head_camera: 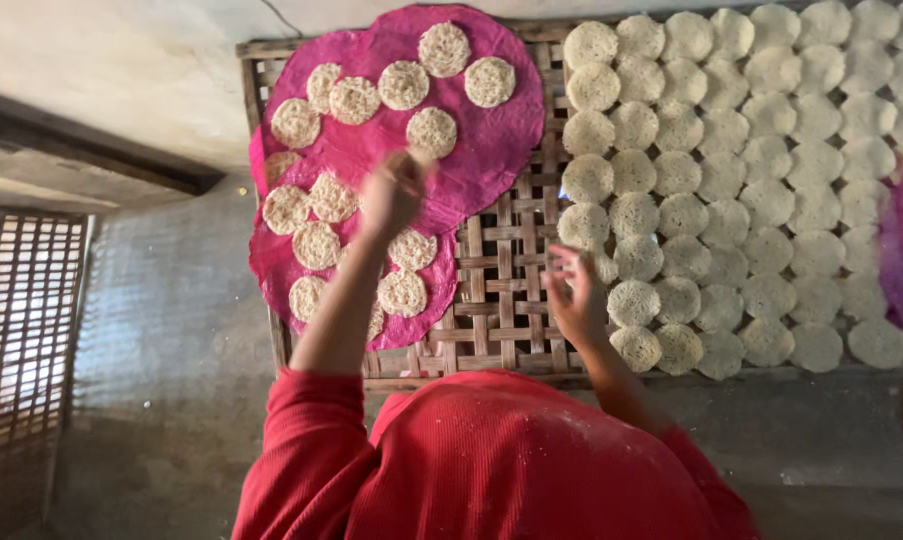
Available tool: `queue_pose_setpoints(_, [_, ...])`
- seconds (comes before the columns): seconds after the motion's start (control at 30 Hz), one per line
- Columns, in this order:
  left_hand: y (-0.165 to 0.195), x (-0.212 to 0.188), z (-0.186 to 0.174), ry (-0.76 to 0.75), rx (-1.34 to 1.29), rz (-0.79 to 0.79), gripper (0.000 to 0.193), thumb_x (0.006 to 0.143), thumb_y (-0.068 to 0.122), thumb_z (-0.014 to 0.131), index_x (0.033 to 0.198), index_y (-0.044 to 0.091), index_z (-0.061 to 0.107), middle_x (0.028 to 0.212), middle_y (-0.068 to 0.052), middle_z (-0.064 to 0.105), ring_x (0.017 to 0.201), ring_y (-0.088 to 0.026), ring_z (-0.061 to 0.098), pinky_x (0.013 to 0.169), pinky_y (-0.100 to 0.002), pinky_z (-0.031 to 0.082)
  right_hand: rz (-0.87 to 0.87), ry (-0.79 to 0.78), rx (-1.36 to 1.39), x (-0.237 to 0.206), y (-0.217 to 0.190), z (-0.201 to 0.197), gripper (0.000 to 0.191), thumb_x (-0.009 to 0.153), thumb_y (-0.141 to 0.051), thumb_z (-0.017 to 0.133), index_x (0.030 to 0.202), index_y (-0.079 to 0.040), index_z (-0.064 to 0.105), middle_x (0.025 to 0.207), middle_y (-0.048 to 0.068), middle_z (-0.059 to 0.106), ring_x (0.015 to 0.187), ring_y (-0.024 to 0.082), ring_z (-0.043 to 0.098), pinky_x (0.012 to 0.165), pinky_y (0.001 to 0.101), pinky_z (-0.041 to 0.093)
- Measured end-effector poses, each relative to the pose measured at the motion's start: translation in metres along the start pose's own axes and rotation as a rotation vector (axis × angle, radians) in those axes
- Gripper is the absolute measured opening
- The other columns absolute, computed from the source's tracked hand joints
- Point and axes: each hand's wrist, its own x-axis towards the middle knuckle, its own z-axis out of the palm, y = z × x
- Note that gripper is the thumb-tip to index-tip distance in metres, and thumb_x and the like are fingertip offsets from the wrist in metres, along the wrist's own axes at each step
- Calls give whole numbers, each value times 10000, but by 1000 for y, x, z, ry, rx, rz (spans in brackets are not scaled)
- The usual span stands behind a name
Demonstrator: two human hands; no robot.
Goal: The person peels round rice crackers off a pink plastic sheet and arranges them in rows on woven bamboo drying trays, repositioning the sheet to free more crackers and filling gaps across the tray surface.
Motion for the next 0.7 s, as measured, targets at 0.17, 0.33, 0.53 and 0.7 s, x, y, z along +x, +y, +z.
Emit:
queue_pose_setpoints(0.17, [70,-120,43,-218,-82,584,421,772,189,835,1126,38,663,1061,-167,746,897,-263,734,757,-351,623,672,-57,1213,-6,53,25,409,961,-295,649,1224,18,619,1112,117,704,1009,206,696,908,365,592])
queue_pose_setpoints(0.33, [52,-109,47,-121,109,196,357,968,164,707,1315,110,642,1220,-143,698,998,-290,726,822,-393,637,373,-43,504,-44,107,-42,185,1044,-142,695,1089,20,619,985,86,649,898,149,607,817,328,507])
queue_pose_setpoints(0.53, [-2,-58,58,152,574,481,696,740,420,812,1313,60,653,1330,-144,597,1237,-321,552,978,-514,529,238,-199,-219,-66,84,-67,208,976,-134,626,1148,-23,659,918,156,704,842,305,702,739,389,541])
queue_pose_setpoints(0.7, [-33,-45,59,119,441,428,221,946,205,734,1156,137,735,1221,-25,711,1047,-167,675,773,-284,611,-63,66,-476,-62,43,-65,285,891,-69,654,1167,-10,619,1053,242,661,940,441,647,790,492,530])
